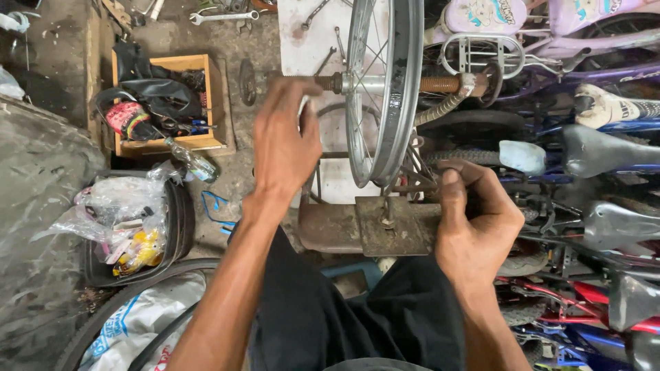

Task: The person works on a bicycle wheel mounted on a repair stand, using a spoke wrench to tighten and adjust the spokes. They rotate the wheel to access different sections and continue adjusting the tension of the spokes.

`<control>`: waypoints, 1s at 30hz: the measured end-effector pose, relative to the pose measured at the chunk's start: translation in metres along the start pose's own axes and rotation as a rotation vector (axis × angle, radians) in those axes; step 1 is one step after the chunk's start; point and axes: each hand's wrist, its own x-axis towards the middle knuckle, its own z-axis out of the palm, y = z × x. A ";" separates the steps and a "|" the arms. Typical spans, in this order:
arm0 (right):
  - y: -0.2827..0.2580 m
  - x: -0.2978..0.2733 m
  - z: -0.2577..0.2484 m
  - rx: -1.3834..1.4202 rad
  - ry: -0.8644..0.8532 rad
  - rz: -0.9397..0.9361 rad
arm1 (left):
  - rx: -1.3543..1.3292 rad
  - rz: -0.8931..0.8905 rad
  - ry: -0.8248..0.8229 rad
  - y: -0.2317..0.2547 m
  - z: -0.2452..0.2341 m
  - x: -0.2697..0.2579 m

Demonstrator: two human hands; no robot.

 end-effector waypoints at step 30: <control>0.000 0.004 0.005 -0.023 0.049 -0.042 | 0.565 0.278 0.172 -0.068 0.041 0.060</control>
